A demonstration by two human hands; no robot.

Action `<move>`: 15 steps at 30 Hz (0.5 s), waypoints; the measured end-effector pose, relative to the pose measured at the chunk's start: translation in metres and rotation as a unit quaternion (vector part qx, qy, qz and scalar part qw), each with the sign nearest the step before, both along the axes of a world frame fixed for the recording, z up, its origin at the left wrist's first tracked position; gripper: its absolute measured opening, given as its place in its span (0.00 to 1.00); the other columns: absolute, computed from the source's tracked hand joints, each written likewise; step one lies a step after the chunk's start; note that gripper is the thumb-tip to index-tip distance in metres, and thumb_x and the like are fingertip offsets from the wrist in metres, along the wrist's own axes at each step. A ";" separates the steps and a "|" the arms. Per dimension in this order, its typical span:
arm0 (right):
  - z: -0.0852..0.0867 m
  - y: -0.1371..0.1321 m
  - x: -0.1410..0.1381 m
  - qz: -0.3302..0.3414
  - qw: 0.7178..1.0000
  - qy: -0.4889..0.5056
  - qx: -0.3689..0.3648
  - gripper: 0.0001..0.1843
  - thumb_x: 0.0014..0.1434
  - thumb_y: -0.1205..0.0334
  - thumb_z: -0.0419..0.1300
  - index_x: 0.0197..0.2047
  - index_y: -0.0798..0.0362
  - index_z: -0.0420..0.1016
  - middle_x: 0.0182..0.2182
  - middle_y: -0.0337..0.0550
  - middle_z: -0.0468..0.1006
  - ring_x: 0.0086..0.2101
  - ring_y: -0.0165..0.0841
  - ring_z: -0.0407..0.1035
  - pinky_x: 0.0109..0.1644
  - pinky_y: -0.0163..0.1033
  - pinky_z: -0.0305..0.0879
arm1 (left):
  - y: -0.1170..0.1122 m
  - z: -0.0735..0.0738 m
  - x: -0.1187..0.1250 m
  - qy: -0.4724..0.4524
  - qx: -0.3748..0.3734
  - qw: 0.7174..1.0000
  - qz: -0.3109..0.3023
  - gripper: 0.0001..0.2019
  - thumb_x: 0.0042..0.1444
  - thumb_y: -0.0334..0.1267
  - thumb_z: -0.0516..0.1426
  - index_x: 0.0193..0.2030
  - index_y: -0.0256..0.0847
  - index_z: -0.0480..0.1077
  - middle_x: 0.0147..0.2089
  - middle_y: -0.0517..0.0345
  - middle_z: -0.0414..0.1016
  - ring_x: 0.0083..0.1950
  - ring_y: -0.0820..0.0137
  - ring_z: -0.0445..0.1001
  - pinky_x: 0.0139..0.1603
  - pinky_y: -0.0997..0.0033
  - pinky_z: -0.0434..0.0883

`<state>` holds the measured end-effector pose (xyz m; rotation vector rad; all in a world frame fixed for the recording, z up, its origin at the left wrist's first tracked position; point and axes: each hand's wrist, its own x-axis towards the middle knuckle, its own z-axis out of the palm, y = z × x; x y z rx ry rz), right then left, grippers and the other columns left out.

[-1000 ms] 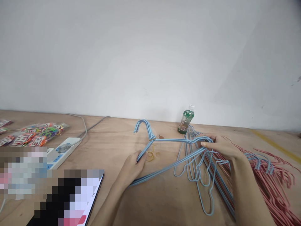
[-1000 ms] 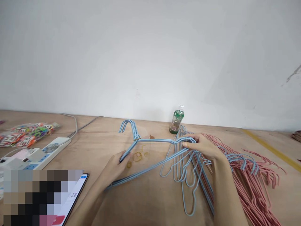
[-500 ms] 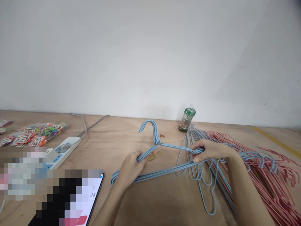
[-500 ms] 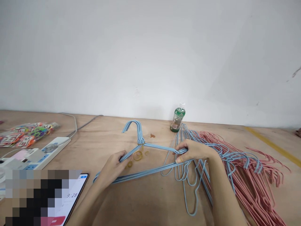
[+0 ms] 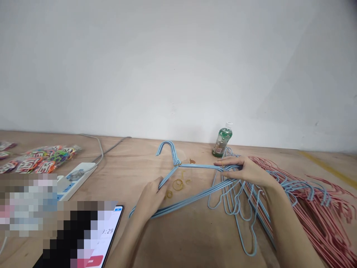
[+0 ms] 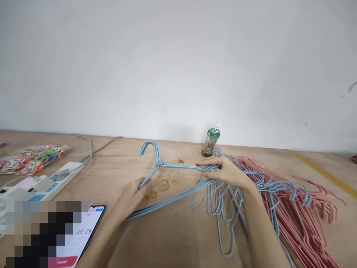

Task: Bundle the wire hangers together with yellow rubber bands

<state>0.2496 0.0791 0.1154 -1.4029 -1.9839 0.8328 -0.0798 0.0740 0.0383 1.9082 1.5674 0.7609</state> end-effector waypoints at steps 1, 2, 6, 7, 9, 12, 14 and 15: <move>0.001 -0.001 0.000 0.004 1.000 0.005 0.017 0.19 0.52 0.54 0.64 0.49 0.44 0.79 0.54 0.43 0.75 0.56 0.46 0.65 0.57 0.49 0.65 | 0.001 0.000 -0.001 -0.007 -0.007 1.000 0.002 0.20 0.62 0.54 0.44 0.31 0.43 0.66 0.31 0.57 0.73 0.35 0.63 0.70 0.37 0.69 0.59; 0.001 -0.002 0.000 0.012 0.999 0.009 0.036 0.18 0.54 0.55 0.62 0.49 0.44 0.79 0.54 0.43 0.74 0.57 0.46 0.64 0.58 0.50 0.64 | 0.002 -0.001 -0.002 -0.014 -0.012 1.000 0.004 0.20 0.62 0.54 0.45 0.32 0.42 0.68 0.33 0.55 0.74 0.37 0.62 0.71 0.38 0.69 0.59; 0.010 -0.011 -0.001 0.047 0.995 0.005 0.091 0.16 0.58 0.57 0.56 0.48 0.43 0.79 0.53 0.46 0.75 0.59 0.45 0.60 0.60 0.55 0.59 | 0.004 -0.001 -0.005 -0.048 -0.037 0.998 0.015 0.19 0.59 0.52 0.48 0.37 0.39 0.72 0.38 0.53 0.77 0.42 0.59 0.71 0.43 0.68 0.61; 0.014 -0.015 -0.003 0.043 0.994 -0.008 0.104 0.16 0.59 0.56 0.56 0.47 0.43 0.79 0.52 0.46 0.75 0.60 0.45 0.59 0.61 0.56 0.58 | 0.004 -0.001 -0.006 -0.055 -0.041 0.997 0.017 0.19 0.58 0.52 0.49 0.36 0.39 0.72 0.38 0.53 0.77 0.42 0.59 0.71 0.43 0.68 0.61; 0.023 -0.027 -0.008 0.023 0.989 -0.052 0.140 0.15 0.58 0.56 0.56 0.46 0.42 0.80 0.52 0.45 0.75 0.60 0.45 0.59 0.64 0.60 0.51 | 0.003 0.000 -0.006 -0.071 -0.051 0.996 0.011 0.19 0.57 0.52 0.50 0.34 0.38 0.72 0.37 0.54 0.77 0.40 0.60 0.71 0.41 0.68 0.62; 0.036 -0.049 -0.015 0.014 0.971 -0.131 0.199 0.15 0.57 0.58 0.58 0.47 0.39 0.79 0.53 0.41 0.75 0.60 0.45 0.58 0.67 0.64 0.40 | 0.001 0.003 -0.004 -0.101 -0.072 0.992 -0.012 0.19 0.55 0.53 0.52 0.32 0.38 0.72 0.33 0.56 0.76 0.37 0.62 0.70 0.37 0.70 0.62; 0.041 -0.064 -0.017 0.019 0.960 -0.162 0.228 0.17 0.58 0.58 0.58 0.50 0.36 0.77 0.53 0.39 0.74 0.61 0.45 0.57 0.67 0.65 0.36 | 0.001 0.004 -0.003 -0.120 -0.083 0.989 -0.019 0.19 0.54 0.53 0.52 0.31 0.38 0.72 0.31 0.57 0.74 0.35 0.63 0.69 0.35 0.70 0.61; 0.043 -0.069 -0.018 0.018 0.956 -0.171 0.240 0.17 0.58 0.58 0.58 0.51 0.35 0.76 0.53 0.38 0.74 0.62 0.45 0.56 0.67 0.65 0.35 | 0.001 0.005 -0.003 -0.125 -0.086 0.988 -0.019 0.19 0.53 0.54 0.52 0.30 0.37 0.71 0.30 0.58 0.73 0.34 0.64 0.68 0.35 0.70 0.60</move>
